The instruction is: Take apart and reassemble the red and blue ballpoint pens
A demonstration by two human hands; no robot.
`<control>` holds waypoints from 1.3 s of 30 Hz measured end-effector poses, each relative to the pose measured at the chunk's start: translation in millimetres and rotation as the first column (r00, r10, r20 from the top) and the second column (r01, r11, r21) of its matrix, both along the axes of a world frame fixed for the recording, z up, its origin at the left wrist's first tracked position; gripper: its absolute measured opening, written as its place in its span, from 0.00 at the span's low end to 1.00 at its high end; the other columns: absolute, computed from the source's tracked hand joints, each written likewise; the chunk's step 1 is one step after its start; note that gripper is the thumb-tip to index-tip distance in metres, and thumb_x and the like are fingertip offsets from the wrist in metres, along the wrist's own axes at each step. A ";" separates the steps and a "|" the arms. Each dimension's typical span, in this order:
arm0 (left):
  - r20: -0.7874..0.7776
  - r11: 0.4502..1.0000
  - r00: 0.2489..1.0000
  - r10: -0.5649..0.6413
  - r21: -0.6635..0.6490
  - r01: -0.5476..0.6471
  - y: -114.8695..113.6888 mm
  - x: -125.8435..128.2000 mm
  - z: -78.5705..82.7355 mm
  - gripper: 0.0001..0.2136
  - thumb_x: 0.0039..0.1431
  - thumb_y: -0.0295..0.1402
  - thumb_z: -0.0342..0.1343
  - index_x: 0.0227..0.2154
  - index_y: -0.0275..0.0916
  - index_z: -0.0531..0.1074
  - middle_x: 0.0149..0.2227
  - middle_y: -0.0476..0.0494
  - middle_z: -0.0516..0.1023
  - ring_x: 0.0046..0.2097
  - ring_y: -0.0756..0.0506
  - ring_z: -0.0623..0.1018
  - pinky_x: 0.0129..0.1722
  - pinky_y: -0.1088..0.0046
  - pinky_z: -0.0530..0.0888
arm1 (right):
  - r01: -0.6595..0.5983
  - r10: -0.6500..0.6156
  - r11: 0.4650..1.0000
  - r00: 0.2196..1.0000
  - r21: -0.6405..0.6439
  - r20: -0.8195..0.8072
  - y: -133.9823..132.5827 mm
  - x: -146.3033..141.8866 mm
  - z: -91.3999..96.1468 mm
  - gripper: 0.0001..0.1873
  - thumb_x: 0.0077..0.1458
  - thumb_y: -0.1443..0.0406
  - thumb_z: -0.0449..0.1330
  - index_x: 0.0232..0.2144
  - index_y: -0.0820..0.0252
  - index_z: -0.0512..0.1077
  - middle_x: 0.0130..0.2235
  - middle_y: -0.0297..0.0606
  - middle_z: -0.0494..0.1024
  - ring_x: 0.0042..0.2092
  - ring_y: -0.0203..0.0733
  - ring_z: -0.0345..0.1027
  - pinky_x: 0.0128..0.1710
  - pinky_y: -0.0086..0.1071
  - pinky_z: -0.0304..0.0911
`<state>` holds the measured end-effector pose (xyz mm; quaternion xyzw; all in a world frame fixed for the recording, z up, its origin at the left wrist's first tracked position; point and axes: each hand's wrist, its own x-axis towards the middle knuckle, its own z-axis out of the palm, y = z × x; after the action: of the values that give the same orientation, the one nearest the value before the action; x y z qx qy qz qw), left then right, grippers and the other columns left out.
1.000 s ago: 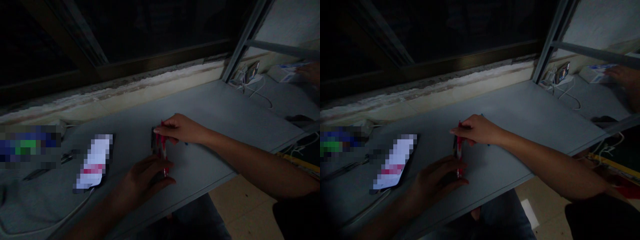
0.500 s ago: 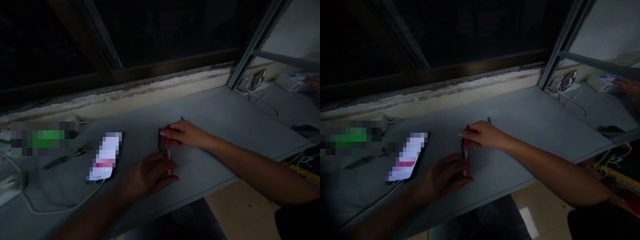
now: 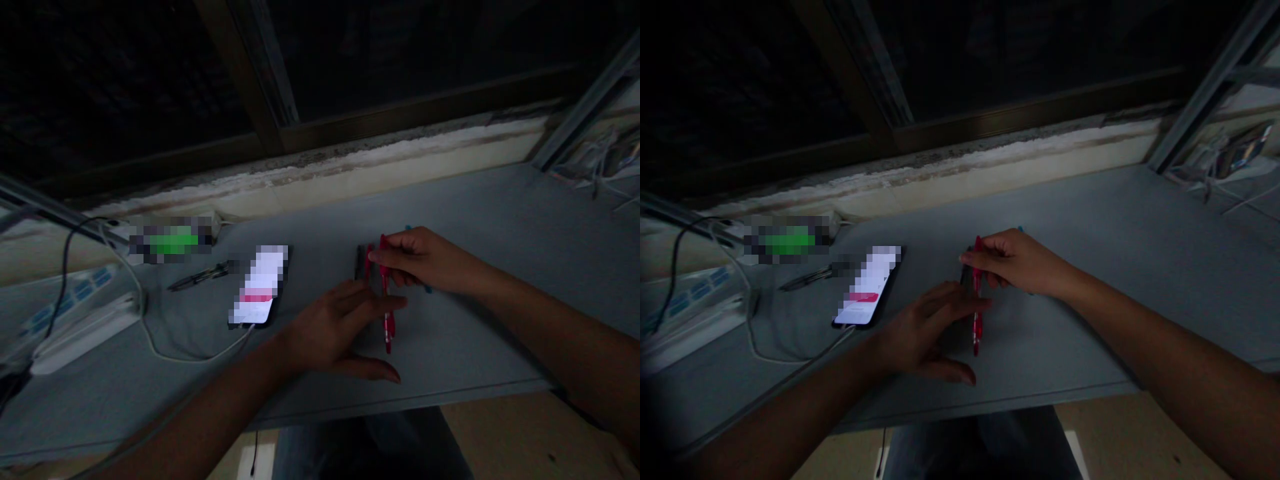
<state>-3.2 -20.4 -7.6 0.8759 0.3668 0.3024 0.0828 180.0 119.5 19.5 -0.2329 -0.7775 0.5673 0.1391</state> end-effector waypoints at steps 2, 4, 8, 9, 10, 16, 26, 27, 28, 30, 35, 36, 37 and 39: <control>0.006 0.989 0.990 0.144 -0.017 -0.144 0.8 1.4 -2.4 0.22 0.69 0.45 0.57 0.56 0.34 0.68 0.39 0.38 0.78 0.41 0.41 0.79 0.42 0.63 0.78 | 0.055 -0.057 0.994 0.998 0.092 0.028 8.5 3.9 0.3 0.28 0.61 0.43 0.58 0.24 0.60 0.69 0.20 0.29 0.68 0.21 0.31 0.58 0.23 0.28 0.53; 0.004 0.950 0.951 0.310 -0.039 -0.310 1.7 3.2 -5.3 0.15 0.69 0.41 0.57 0.48 0.34 0.71 0.36 0.40 0.77 0.38 0.43 0.78 0.39 0.66 0.77 | 0.122 -0.146 0.965 0.986 0.233 0.087 19.4 8.4 -0.5 0.30 0.62 0.42 0.56 0.22 0.59 0.67 0.19 0.29 0.66 0.22 0.31 0.57 0.24 0.29 0.53; -0.073 0.886 0.891 0.449 -0.099 -0.454 2.9 7.0 -8.9 0.12 0.67 0.41 0.59 0.40 0.36 0.72 0.36 0.42 0.77 0.35 0.46 0.77 0.36 0.68 0.75 | 0.144 -0.290 0.865 0.925 0.481 0.244 37.8 14.8 -8.6 0.31 0.63 0.43 0.55 0.18 0.58 0.65 0.18 0.33 0.66 0.22 0.35 0.59 0.26 0.33 0.50; -0.112 0.876 0.881 0.459 -0.108 -0.470 3.3 7.9 -9.1 0.12 0.66 0.41 0.60 0.39 0.36 0.72 0.36 0.43 0.77 0.35 0.45 0.77 0.37 0.68 0.75 | 0.136 -0.315 0.832 0.914 0.538 0.257 40.5 15.5 -11.7 0.31 0.64 0.44 0.55 0.17 0.58 0.65 0.17 0.34 0.66 0.22 0.36 0.60 0.26 0.34 0.50; -0.152 0.867 0.871 0.467 -0.114 -0.485 3.8 8.6 -9.2 0.12 0.66 0.42 0.60 0.38 0.36 0.72 0.36 0.42 0.77 0.35 0.45 0.77 0.37 0.67 0.75 | 0.125 -0.334 0.799 0.906 0.588 0.261 42.4 15.9 -14.6 0.31 0.64 0.44 0.55 0.16 0.57 0.65 0.17 0.35 0.66 0.22 0.37 0.60 0.27 0.35 0.49; -0.331 0.825 0.803 0.496 -0.107 -0.554 8.1 10.7 -9.9 0.13 0.67 0.43 0.57 0.36 0.37 0.73 0.34 0.42 0.79 0.35 0.43 0.78 0.37 0.66 0.75 | 0.055 -0.377 0.745 0.857 0.665 0.352 42.7 13.5 -21.7 0.32 0.64 0.43 0.54 0.16 0.56 0.64 0.18 0.37 0.66 0.22 0.39 0.58 0.27 0.37 0.47; -0.426 0.727 0.702 0.571 -0.136 -0.673 7.2 17.1 -5.7 0.08 0.62 0.37 0.59 0.31 0.37 0.73 0.30 0.42 0.81 0.31 0.42 0.81 0.35 0.65 0.77 | -0.013 -0.437 0.716 0.772 0.698 0.462 33.4 9.9 -17.4 0.29 0.65 0.45 0.53 0.21 0.57 0.70 0.23 0.38 0.73 0.25 0.40 0.61 0.28 0.35 0.47; -0.438 0.718 0.691 0.575 -0.135 -0.683 6.9 17.1 -4.3 0.08 0.62 0.37 0.58 0.32 0.37 0.73 0.30 0.42 0.81 0.31 0.42 0.81 0.34 0.65 0.77 | -0.012 -0.452 0.704 0.763 0.710 0.462 32.1 9.7 -17.8 0.29 0.64 0.44 0.54 0.22 0.57 0.71 0.24 0.39 0.73 0.25 0.40 0.60 0.28 0.35 0.46; -0.453 0.713 0.681 0.575 -0.131 -0.689 6.5 17.0 -3.0 0.08 0.63 0.37 0.57 0.32 0.36 0.73 0.30 0.41 0.81 0.31 0.42 0.81 0.34 0.65 0.77 | -0.014 -0.466 0.692 0.755 0.722 0.461 30.9 9.4 -18.4 0.28 0.63 0.44 0.55 0.22 0.57 0.71 0.24 0.39 0.73 0.25 0.40 0.60 0.27 0.35 0.45; -0.479 0.710 0.667 0.571 -0.121 -0.694 6.1 16.6 -1.0 0.09 0.64 0.37 0.56 0.34 0.36 0.73 0.29 0.41 0.80 0.31 0.42 0.81 0.34 0.65 0.77 | -0.022 -0.487 0.674 0.738 0.739 0.467 28.8 8.5 -19.6 0.27 0.62 0.43 0.56 0.23 0.57 0.72 0.24 0.39 0.73 0.25 0.41 0.59 0.27 0.35 0.44; -0.476 0.723 0.682 0.555 -0.129 -0.678 5.5 12.1 -2.3 0.08 0.64 0.35 0.53 0.34 0.36 0.73 0.28 0.43 0.79 0.29 0.43 0.80 0.32 0.67 0.75 | 0.000 -0.521 0.665 0.716 0.747 0.465 28.1 7.2 -20.7 0.26 0.63 0.45 0.56 0.22 0.56 0.70 0.25 0.40 0.73 0.25 0.42 0.60 0.27 0.35 0.43; -0.455 0.731 0.695 0.557 -0.128 -0.670 5.3 10.4 -2.8 0.08 0.64 0.34 0.53 0.34 0.36 0.73 0.27 0.43 0.79 0.28 0.44 0.79 0.31 0.68 0.74 | 0.023 -0.532 0.654 0.724 0.756 0.439 28.5 7.3 -20.0 0.26 0.63 0.46 0.55 0.22 0.56 0.70 0.25 0.40 0.72 0.25 0.42 0.60 0.27 0.35 0.42; -0.422 0.741 0.711 0.563 -0.122 -0.660 5.0 8.6 -2.9 0.08 0.65 0.34 0.52 0.33 0.37 0.72 0.26 0.44 0.78 0.28 0.44 0.79 0.30 0.69 0.72 | 0.047 -0.529 0.651 0.743 0.758 0.408 28.8 7.5 -18.9 0.26 0.64 0.47 0.55 0.22 0.57 0.70 0.25 0.40 0.72 0.25 0.41 0.60 0.28 0.35 0.42; -0.340 0.747 0.731 0.591 -0.112 -0.656 4.2 4.8 -1.7 0.10 0.67 0.34 0.49 0.32 0.38 0.71 0.24 0.46 0.75 0.26 0.45 0.77 0.27 0.71 0.69 | 0.097 -0.460 0.693 0.823 0.715 0.334 29.0 8.1 -15.5 0.24 0.65 0.51 0.55 0.23 0.58 0.68 0.24 0.38 0.70 0.26 0.38 0.59 0.28 0.34 0.44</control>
<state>1.5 -16.1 -9.3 0.7191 0.6803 0.1405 0.0208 188.1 148.5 4.0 -0.4220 -0.8899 0.1419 0.0994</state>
